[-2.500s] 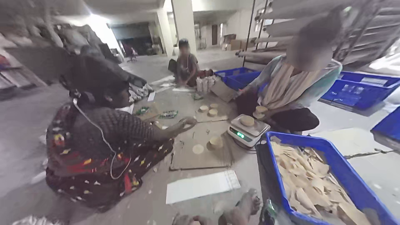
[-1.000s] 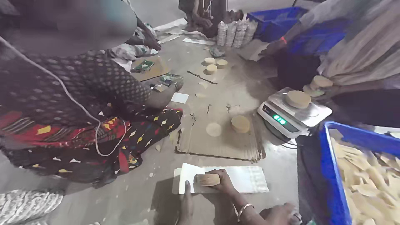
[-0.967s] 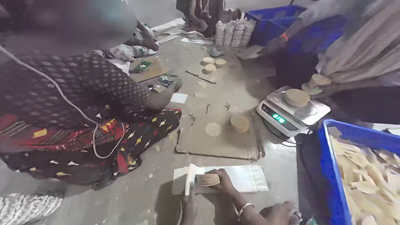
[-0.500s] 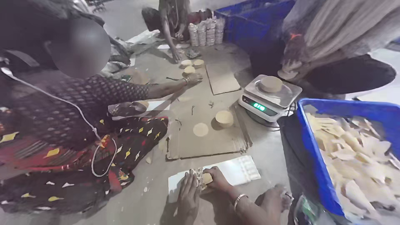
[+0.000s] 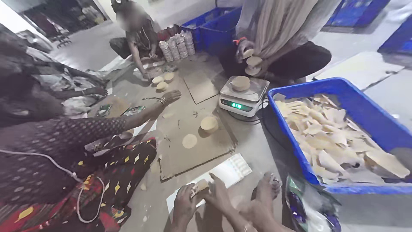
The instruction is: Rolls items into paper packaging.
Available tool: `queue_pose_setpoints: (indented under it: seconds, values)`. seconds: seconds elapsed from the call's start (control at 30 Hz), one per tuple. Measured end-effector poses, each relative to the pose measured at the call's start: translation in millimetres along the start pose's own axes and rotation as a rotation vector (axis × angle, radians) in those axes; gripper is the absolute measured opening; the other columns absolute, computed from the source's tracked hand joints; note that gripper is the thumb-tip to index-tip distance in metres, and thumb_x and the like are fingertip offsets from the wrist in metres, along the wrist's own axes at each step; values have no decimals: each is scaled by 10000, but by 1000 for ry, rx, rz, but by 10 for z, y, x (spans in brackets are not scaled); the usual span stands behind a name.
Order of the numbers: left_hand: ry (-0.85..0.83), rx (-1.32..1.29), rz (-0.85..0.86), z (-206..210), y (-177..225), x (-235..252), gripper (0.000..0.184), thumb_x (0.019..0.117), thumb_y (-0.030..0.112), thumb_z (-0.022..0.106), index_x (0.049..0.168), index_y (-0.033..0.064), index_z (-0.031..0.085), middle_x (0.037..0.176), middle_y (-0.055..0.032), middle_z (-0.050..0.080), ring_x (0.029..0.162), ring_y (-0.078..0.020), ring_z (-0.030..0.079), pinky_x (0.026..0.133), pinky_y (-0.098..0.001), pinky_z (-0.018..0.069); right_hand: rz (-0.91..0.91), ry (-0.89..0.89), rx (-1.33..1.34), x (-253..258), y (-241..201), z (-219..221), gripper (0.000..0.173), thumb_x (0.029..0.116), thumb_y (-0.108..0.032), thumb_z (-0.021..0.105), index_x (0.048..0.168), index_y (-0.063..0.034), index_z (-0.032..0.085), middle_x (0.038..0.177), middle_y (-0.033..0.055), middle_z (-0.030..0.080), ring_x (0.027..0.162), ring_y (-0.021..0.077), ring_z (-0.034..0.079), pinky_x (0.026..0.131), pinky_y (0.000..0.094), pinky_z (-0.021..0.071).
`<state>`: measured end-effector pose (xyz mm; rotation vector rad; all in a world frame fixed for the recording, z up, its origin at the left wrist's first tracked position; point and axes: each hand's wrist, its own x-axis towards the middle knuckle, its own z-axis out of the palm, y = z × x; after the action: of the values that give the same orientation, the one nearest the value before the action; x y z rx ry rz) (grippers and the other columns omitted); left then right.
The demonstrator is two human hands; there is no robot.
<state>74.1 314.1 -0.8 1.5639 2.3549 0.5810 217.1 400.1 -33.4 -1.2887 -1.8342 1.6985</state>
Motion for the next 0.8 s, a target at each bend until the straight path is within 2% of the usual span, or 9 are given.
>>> queue_pose_setpoints:
  seconds: [0.07, 0.1, 0.13, 0.2, 0.33, 0.53, 0.63, 0.73, 0.8]
  values:
    - [38, 6, 61, -13, 32, 3, 345, 816, -14, 731, 1159, -56, 725, 1115, -254, 727, 1092, -452, 685, 987, -576, 527, 274, 276, 598, -452, 43, 264, 518, 959, -41, 645, 1424, 79, 450, 1254, 233, 611, 1041, 255, 636, 857, 401, 540]
    - [71, 4, 94, -28, 57, -2, 344, 806, -20, 722, 1148, -57, 728, 1105, -252, 731, 1083, -456, 690, 977, -580, 533, 431, 247, 811, -633, 35, 403, 401, 1061, -144, 519, 1394, 70, 453, 1142, 195, 618, 918, 206, 617, 788, 364, 527]
    - [101, -5, 119, -56, 87, -12, 344, 803, -11, 709, 1143, -59, 730, 1110, -249, 732, 1087, -460, 690, 981, -586, 531, 603, 103, 1009, -770, -6, 503, 473, 1119, -329, 377, 1396, 46, 457, 1137, 169, 619, 923, 186, 616, 814, 336, 525]
    - [154, -60, 160, -180, 198, -37, 341, 799, 5, 697, 1127, -87, 726, 1128, -259, 729, 1106, -474, 683, 1004, -599, 515, 808, -108, 1402, -772, -46, 708, 759, 1064, -625, 239, 1402, 23, 445, 1210, 199, 627, 1025, 250, 646, 879, 383, 534]
    - [312, -100, 256, -407, 337, -132, 347, 807, 151, 691, 1060, -80, 744, 1072, -209, 756, 1055, -379, 723, 985, -495, 546, 490, 28, 1788, -299, -166, 659, 784, 989, -759, 176, 1373, -147, 480, 1176, 75, 681, 1063, 197, 672, 868, 412, 568]
    - [397, -142, 270, -462, 193, -258, 306, 792, 146, 705, 1015, -58, 751, 1010, -169, 765, 1033, -308, 729, 989, -418, 549, 199, 212, 1518, -88, -217, 94, 405, 1136, -334, 280, 1314, -58, 515, 1070, 98, 722, 959, 166, 726, 828, 355, 619]
    - [412, -137, 298, -405, 176, -331, 292, 786, 106, 689, 1006, -75, 752, 997, -183, 765, 984, -315, 741, 968, -446, 558, -24, 298, 1022, -416, -384, 78, 310, 1082, -143, 415, 1300, 64, 488, 1047, 30, 695, 965, 16, 678, 907, 228, 564]
    - [385, -132, 285, -399, 208, -447, 311, 791, 85, 660, 1040, -79, 748, 1029, -185, 764, 1017, -356, 733, 991, -493, 543, -400, 387, 662, -587, -276, 222, 240, 994, -82, 549, 1133, 101, 618, 1020, -23, 739, 1004, -60, 666, 957, 174, 532]
    - [352, -109, 279, -410, 231, -562, 324, 771, 58, 651, 1045, -78, 755, 1061, -186, 765, 1054, -385, 727, 999, -519, 539, -538, 387, 325, -737, -246, 224, 289, 965, -50, 517, 1066, 185, 651, 1018, 155, 729, 1021, 72, 675, 976, 228, 503]
